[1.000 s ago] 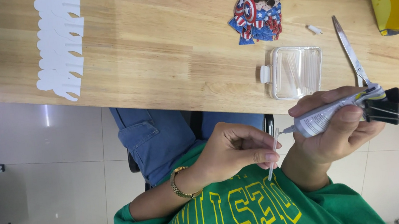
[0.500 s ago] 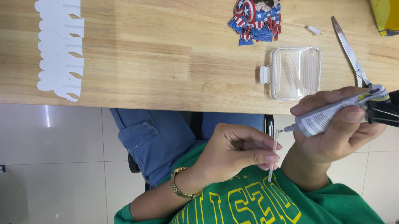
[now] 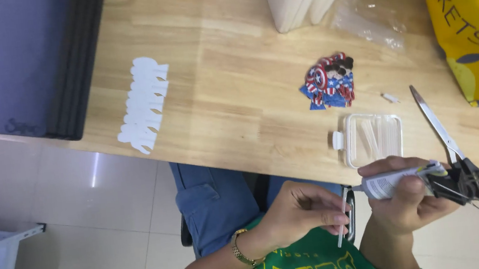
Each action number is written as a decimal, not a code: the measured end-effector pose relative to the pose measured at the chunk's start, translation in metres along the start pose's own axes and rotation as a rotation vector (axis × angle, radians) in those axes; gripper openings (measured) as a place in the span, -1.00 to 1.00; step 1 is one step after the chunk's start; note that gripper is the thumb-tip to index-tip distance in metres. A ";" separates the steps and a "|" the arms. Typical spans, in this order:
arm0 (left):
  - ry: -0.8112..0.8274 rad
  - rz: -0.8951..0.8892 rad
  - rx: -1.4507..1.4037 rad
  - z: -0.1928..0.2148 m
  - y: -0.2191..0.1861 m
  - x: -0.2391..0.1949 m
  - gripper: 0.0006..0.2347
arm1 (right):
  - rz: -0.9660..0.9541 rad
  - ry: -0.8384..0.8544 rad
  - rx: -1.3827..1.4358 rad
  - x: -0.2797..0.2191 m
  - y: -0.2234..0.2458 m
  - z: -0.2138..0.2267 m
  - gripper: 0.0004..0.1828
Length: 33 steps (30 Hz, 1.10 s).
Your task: Gluing wooden sticks to paper cutouts to create craft items.
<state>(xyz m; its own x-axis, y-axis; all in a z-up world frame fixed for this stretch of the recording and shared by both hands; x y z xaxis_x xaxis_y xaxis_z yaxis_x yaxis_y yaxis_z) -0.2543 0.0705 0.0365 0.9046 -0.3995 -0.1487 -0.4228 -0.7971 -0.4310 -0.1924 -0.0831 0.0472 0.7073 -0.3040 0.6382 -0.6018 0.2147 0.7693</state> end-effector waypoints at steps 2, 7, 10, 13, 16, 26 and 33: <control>-0.014 0.020 0.017 0.003 0.003 0.002 -0.80 | 0.025 -0.014 -0.036 0.001 -0.001 0.000 -0.68; 0.006 -0.001 0.014 0.004 -0.001 0.002 -0.79 | 0.095 -0.055 -0.006 -0.007 -0.015 0.008 -0.72; 0.011 0.002 0.016 0.005 0.001 0.003 -0.79 | 0.055 -0.074 0.052 -0.008 -0.019 0.012 -0.73; 0.007 -0.002 0.022 0.005 0.001 0.003 -0.79 | 0.027 -0.071 0.090 -0.011 -0.023 0.015 -0.68; -0.007 -0.008 0.029 0.006 0.001 0.003 -0.80 | -0.014 -0.069 0.105 -0.016 -0.029 0.020 -0.62; 0.020 -0.068 -0.005 0.001 -0.005 -0.001 -0.81 | -0.078 -0.114 0.059 -0.008 -0.007 0.005 -0.67; 0.023 -0.049 -0.019 -0.003 -0.008 -0.001 -0.83 | -0.015 -0.095 -0.009 -0.007 -0.009 0.005 -0.69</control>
<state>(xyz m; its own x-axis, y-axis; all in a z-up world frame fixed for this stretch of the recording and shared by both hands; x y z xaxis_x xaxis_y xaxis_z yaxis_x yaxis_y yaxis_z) -0.2519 0.0763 0.0429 0.9230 -0.3695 -0.1074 -0.3789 -0.8243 -0.4206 -0.1935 -0.0881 0.0356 0.6776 -0.3942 0.6209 -0.5876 0.2175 0.7794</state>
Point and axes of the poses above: each hand's wrist, its own x-axis towards the middle knuckle, its own z-axis out of the back of the hand, y = z × x, the point moved 1 cm from there along x, towards the middle knuckle, and after that the axes turned 9 degrees about -x, right-handed, at the moved point
